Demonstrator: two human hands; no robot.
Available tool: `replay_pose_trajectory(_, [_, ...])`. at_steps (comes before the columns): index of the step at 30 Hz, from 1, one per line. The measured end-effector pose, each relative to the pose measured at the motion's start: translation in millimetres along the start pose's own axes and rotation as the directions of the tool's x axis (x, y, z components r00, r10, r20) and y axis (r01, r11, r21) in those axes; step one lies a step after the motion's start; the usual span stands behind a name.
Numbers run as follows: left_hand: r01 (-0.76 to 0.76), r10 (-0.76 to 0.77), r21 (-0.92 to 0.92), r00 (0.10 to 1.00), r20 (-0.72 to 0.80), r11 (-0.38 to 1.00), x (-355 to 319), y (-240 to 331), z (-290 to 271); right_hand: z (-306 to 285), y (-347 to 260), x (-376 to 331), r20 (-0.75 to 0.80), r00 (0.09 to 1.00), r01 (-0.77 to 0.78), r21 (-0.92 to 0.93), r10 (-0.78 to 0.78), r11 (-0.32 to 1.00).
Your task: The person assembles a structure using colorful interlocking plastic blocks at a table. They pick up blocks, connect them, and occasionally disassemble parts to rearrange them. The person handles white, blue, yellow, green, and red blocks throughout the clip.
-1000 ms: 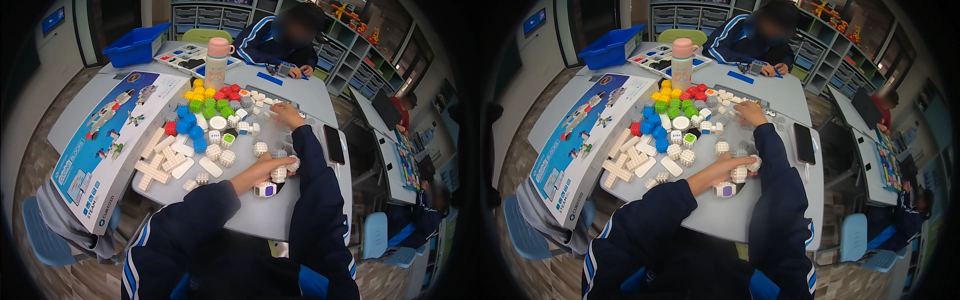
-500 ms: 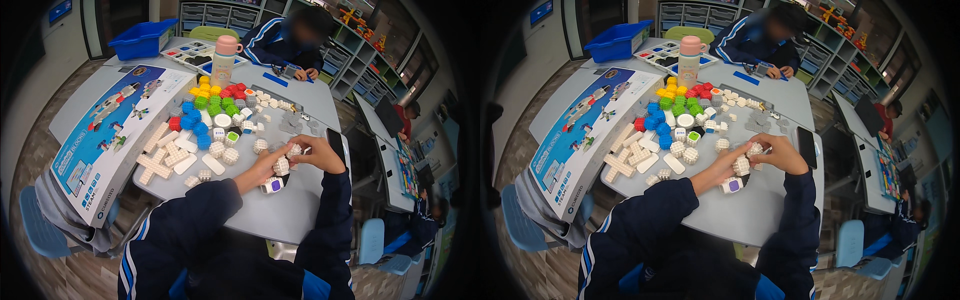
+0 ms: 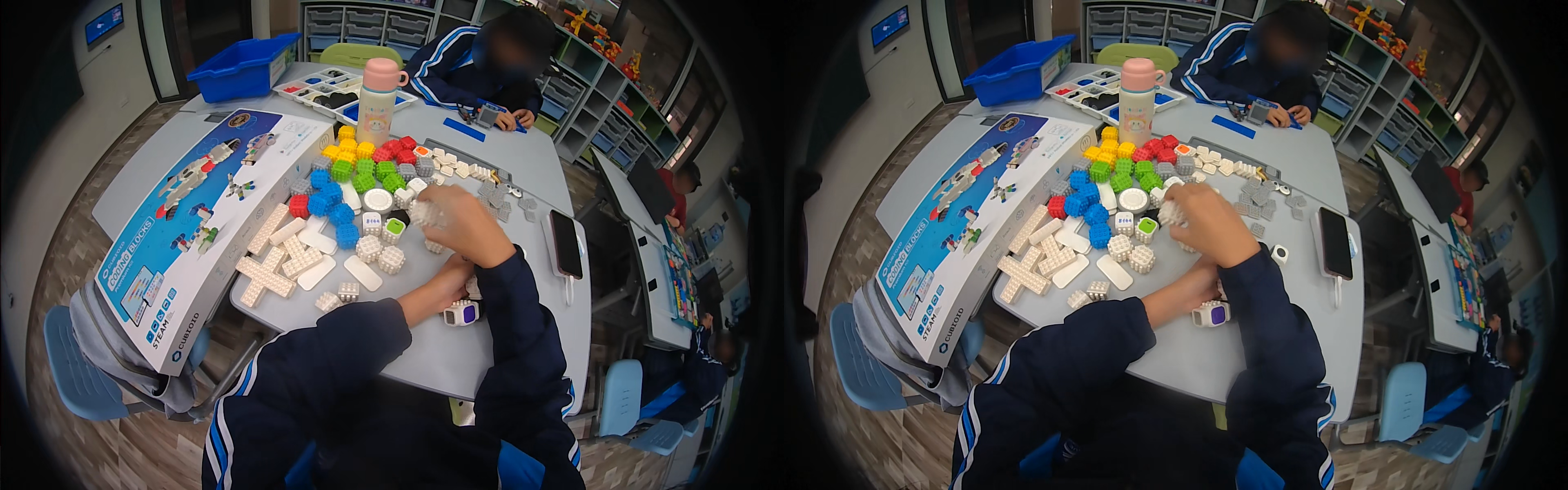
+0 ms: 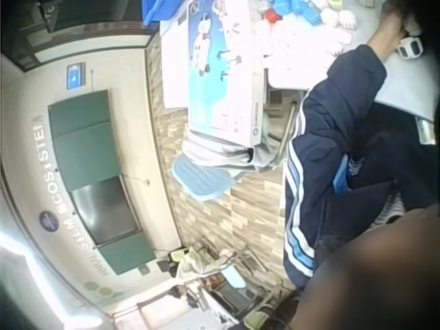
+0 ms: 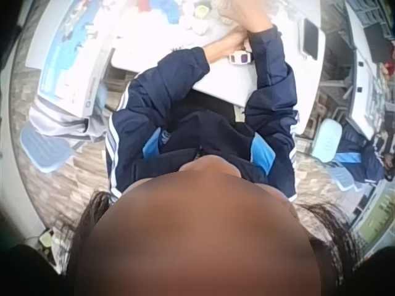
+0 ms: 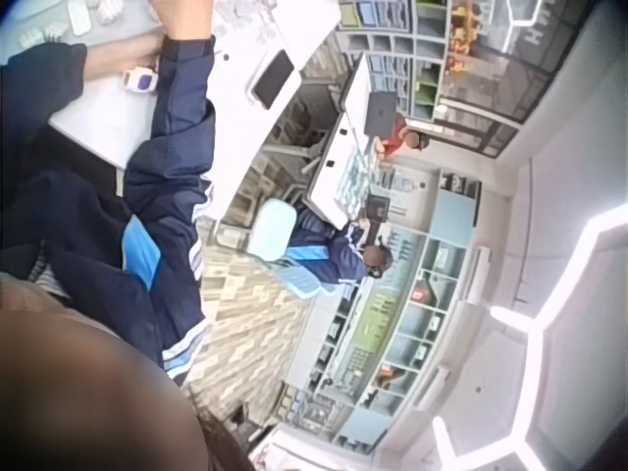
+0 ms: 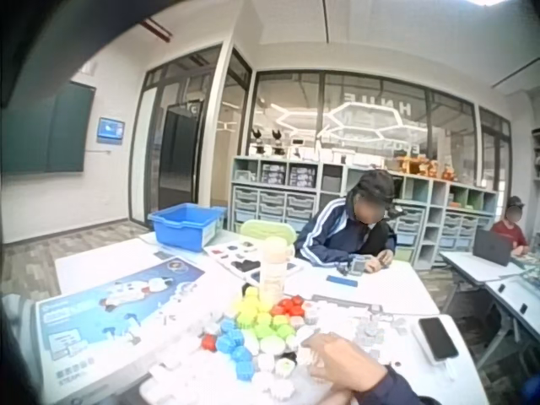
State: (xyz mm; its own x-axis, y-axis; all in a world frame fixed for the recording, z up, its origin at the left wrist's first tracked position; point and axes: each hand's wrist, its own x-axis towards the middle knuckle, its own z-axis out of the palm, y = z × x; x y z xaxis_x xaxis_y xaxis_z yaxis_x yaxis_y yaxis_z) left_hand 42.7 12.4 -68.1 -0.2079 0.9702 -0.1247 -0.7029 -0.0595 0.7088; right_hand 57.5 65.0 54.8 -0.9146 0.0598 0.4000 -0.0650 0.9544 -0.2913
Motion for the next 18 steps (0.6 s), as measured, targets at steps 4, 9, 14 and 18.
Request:
replay_pose_trajectory(4, [0.08, -0.079, -0.074, 0.997, 0.017, 0.994, 2, -2, -10, 26, 2, 0, 0.301, 0.952, -0.045, -0.064, 0.063, 0.997])
replay_pose_trajectory(9, [-0.057, 0.052, -0.096, 0.997, -0.048, 0.994, 1, 1, -1, 7, 7, -13, 0.1, 0.995, 0.017, 0.076, -0.024, 0.997])
replay_pose_trajectory(14, [-0.071, 0.073, -0.015, 0.985, 0.156, 0.997, -6, 20, 8, -48, 15, -45, 0.047, 0.985, -0.169, 0.019, 0.168, 0.985])
replay_pose_trajectory(18, [-0.046, 0.03, 0.053, 0.964, 0.265, 0.998, -9, 27, 10, -63, 23, -68, 0.176, 0.942, -0.29, 0.0, 0.286, 0.957])
